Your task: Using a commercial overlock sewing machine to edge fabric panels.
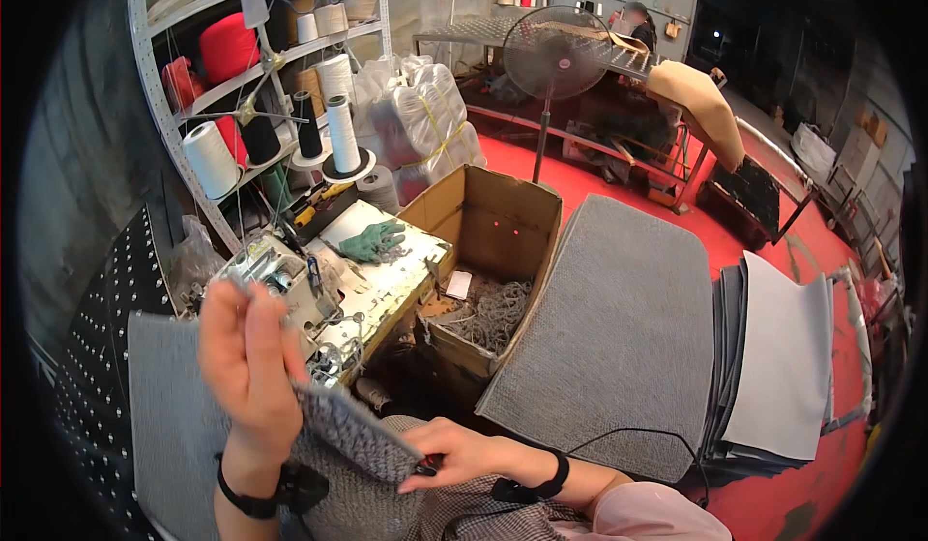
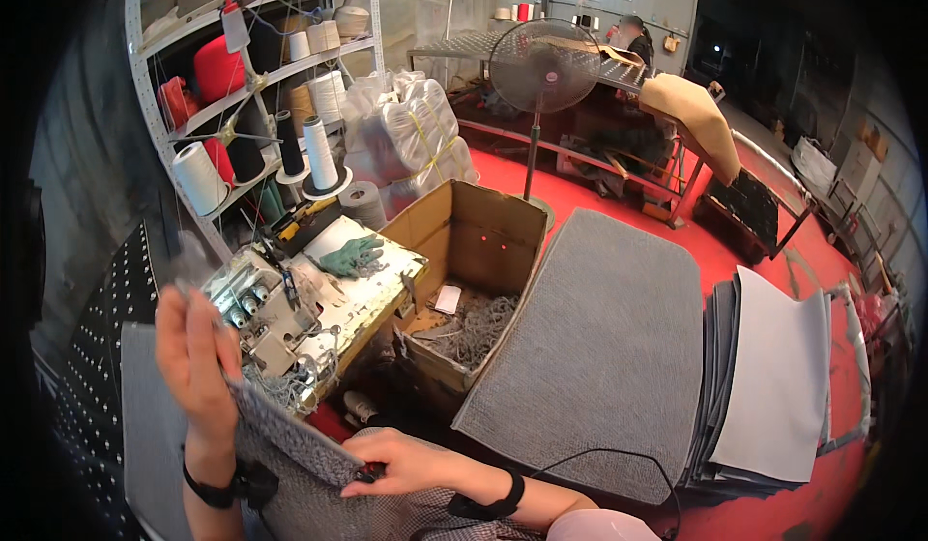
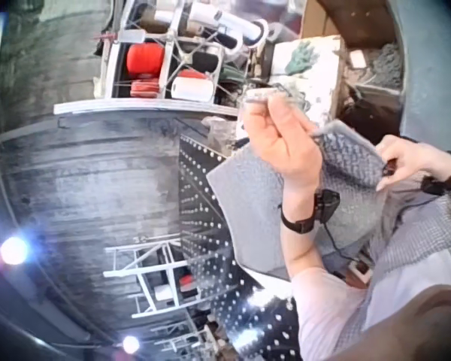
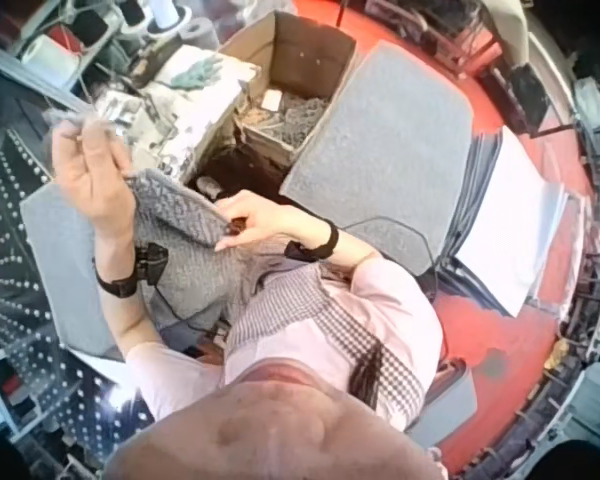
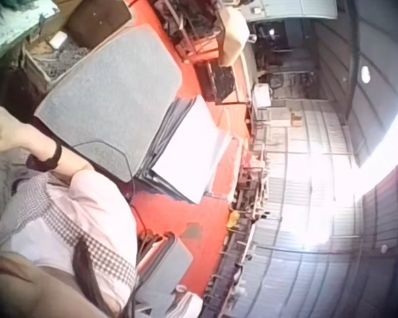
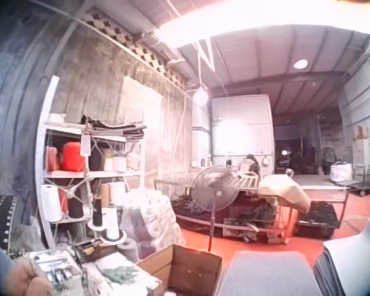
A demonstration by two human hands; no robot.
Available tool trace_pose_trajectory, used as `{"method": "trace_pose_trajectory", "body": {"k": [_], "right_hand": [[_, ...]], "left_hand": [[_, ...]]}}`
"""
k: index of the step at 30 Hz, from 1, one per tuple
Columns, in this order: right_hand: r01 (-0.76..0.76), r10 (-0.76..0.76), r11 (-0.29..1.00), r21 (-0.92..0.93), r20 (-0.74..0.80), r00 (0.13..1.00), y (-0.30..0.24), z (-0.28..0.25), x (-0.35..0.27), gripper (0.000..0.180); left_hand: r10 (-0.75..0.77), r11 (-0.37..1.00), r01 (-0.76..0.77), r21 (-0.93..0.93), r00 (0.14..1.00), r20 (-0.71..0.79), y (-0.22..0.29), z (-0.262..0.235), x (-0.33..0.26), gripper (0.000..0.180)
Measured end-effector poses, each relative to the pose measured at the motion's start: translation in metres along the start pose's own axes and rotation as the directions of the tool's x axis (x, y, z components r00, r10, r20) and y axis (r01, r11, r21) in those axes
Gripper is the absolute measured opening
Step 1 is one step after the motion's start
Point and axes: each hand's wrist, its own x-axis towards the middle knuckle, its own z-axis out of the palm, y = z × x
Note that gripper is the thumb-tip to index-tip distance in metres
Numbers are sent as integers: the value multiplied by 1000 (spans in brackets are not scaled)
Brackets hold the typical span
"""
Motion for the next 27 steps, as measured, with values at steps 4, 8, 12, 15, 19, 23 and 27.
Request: {"method": "trace_pose_trajectory", "body": {"k": [4,8,12,15,19,23,27], "right_hand": [[178,-164,979,-97,139,977,-56,-36,-34,28],[108,-171,975,-192,-350,921,-94,-79,-101,36],[95,-107,990,-102,-993,50,-147,-132,-98,47],[8,-269,963,-269,-963,27,-179,-226,-122,41],[-295,-292,908,-297,-954,62,-180,-393,-242,38],[-609,-10,778,156,-965,-260,-145,-477,-426,38],[-862,-56,403,307,-932,-358,-40,-414,-582,40]], "left_hand": [[188,963,-165,-213,978,93,23,81,45,14],[473,836,-446,-320,881,9,63,189,91,19],[351,869,-278,-409,929,114,64,271,112,16],[429,883,-338,-325,863,268,5,304,109,15],[-169,985,132,108,834,525,-106,294,76,18],[-407,705,146,694,884,228,-272,236,28,34],[-567,499,-19,866,748,343,-373,179,-112,24]]}}
